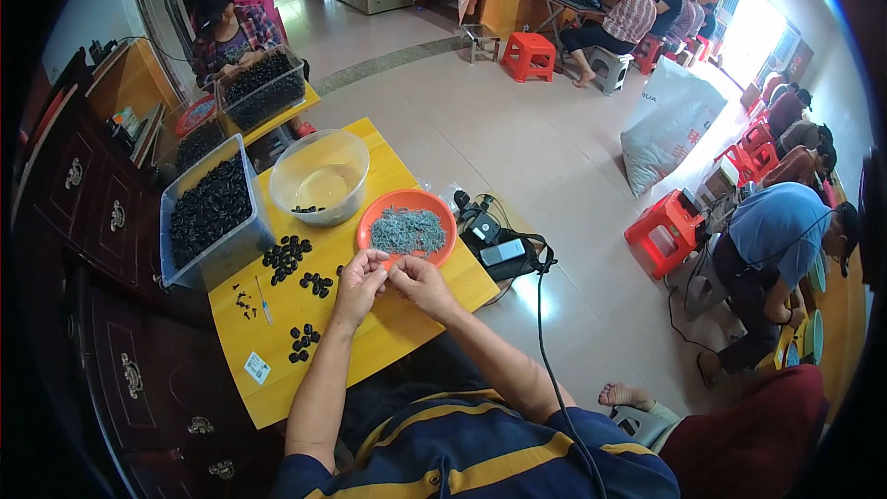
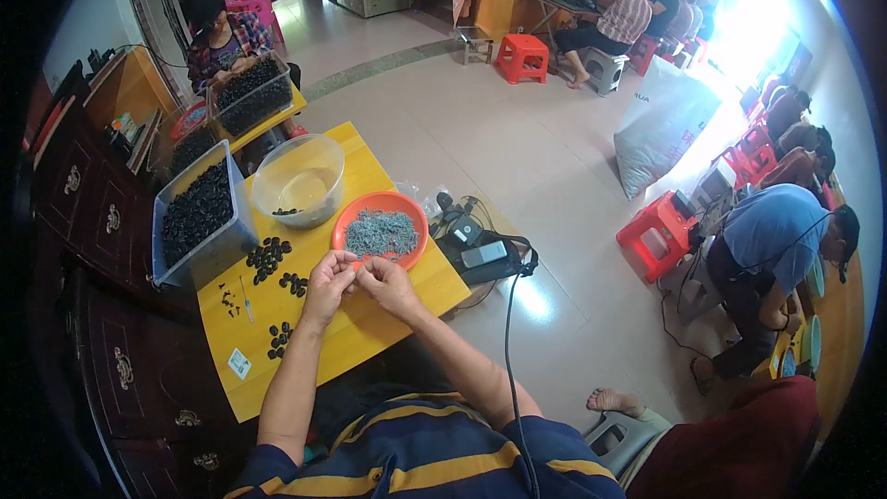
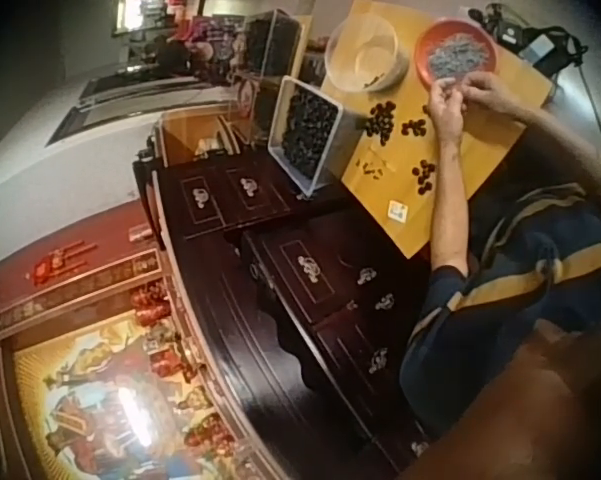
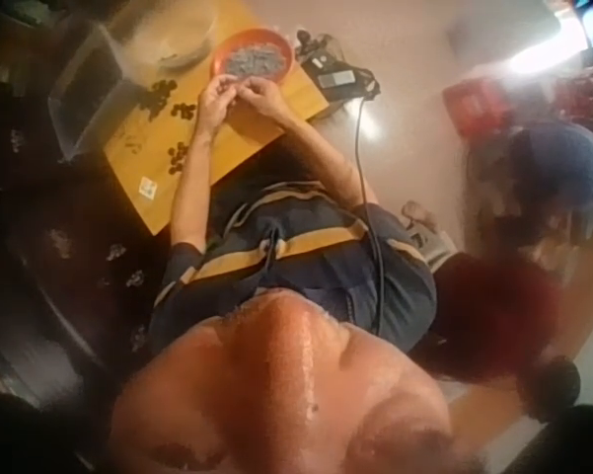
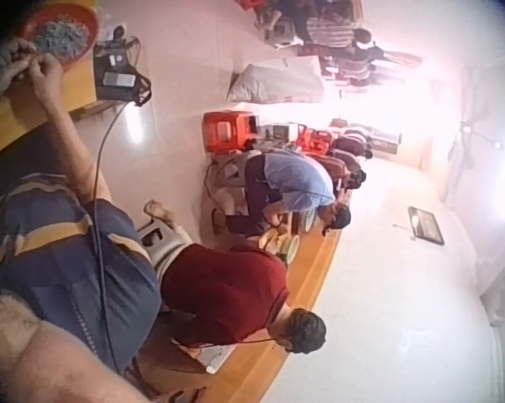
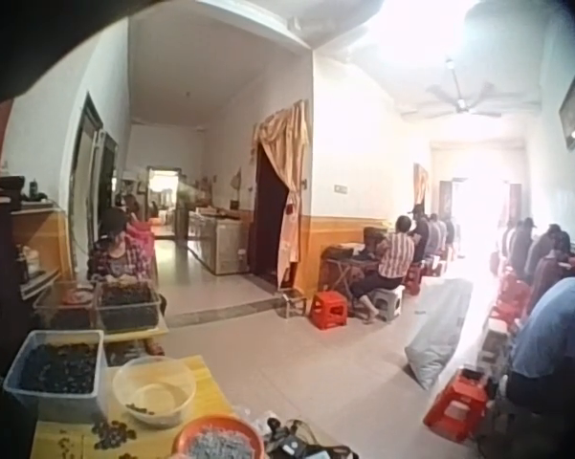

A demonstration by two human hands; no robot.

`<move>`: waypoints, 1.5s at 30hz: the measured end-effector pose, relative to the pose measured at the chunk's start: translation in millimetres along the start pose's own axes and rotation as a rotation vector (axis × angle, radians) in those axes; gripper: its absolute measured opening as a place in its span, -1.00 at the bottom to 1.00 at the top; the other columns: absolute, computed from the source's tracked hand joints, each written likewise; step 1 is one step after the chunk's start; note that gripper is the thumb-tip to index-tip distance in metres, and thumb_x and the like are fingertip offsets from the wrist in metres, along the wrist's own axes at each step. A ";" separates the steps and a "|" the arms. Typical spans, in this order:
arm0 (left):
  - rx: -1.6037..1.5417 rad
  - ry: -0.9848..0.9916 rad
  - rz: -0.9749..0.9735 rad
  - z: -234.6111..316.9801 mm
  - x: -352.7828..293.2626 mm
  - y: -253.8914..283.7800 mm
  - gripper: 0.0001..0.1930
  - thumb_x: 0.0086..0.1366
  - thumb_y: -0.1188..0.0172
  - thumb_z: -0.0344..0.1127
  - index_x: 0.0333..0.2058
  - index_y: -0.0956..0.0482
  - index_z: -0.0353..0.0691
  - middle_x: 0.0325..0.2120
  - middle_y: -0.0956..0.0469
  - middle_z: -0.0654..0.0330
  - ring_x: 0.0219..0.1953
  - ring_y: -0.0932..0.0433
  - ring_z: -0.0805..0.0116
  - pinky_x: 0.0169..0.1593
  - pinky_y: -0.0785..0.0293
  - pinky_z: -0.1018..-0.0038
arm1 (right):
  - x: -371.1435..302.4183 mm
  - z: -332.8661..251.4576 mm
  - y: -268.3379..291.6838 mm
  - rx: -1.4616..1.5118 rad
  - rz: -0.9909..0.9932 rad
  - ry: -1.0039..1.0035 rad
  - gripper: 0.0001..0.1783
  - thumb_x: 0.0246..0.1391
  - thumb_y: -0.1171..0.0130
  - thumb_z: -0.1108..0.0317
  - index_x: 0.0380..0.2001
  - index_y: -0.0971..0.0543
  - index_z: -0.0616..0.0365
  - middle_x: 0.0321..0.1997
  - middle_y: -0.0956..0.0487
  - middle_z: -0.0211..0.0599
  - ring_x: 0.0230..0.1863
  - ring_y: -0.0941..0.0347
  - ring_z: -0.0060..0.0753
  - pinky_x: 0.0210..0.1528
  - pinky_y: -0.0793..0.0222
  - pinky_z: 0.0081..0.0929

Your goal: The person assembles or sorts small black components by hand, moving them between plastic containers and a bowl on a table.

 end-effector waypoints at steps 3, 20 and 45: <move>0.018 -0.039 -0.002 1.0 0.5 -0.6 -0.74 0.26 -0.08 -0.52 -0.07 -0.45 -0.30 -0.47 -0.42 0.41 -0.52 -0.34 0.70 -0.43 -0.31 0.72 | -0.5 4.4 -0.5 0.131 -0.022 -0.098 -0.78 0.30 -0.10 0.21 -0.37 -0.52 0.10 -0.53 -0.42 -0.60 -0.55 -0.26 -0.76 -0.52 -0.16 -0.71; 0.074 -0.050 0.001 3.4 0.4 0.7 -0.63 0.12 -0.06 -0.63 -0.04 -0.43 -0.35 -0.46 -0.40 0.41 -0.48 -0.33 0.74 -0.37 -0.29 0.77 | -3.3 7.9 -3.0 0.259 -0.053 -0.236 -0.79 0.28 -0.14 0.17 -0.40 -0.50 0.00 -0.52 -0.44 -0.64 -0.53 -0.30 -0.77 -0.48 -0.19 -0.72; 0.168 -0.132 0.025 7.4 -1.7 0.9 -0.65 0.14 -0.06 -0.64 -0.06 -0.48 -0.31 -0.50 -0.42 0.43 -0.51 -0.35 0.74 -0.39 -0.34 0.74 | -6.8 16.2 -3.9 0.330 -0.083 -0.400 -0.79 0.25 -0.13 0.15 -0.45 -0.51 -0.05 -0.52 -0.48 -0.63 -0.52 -0.35 -0.76 -0.48 -0.22 -0.72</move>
Point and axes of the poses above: each hand's wrist, its own x-axis towards the middle knuckle, its own y-axis out of the back of the hand, z = x × y, the point moved 6 cm from there along x, towards the middle knuckle
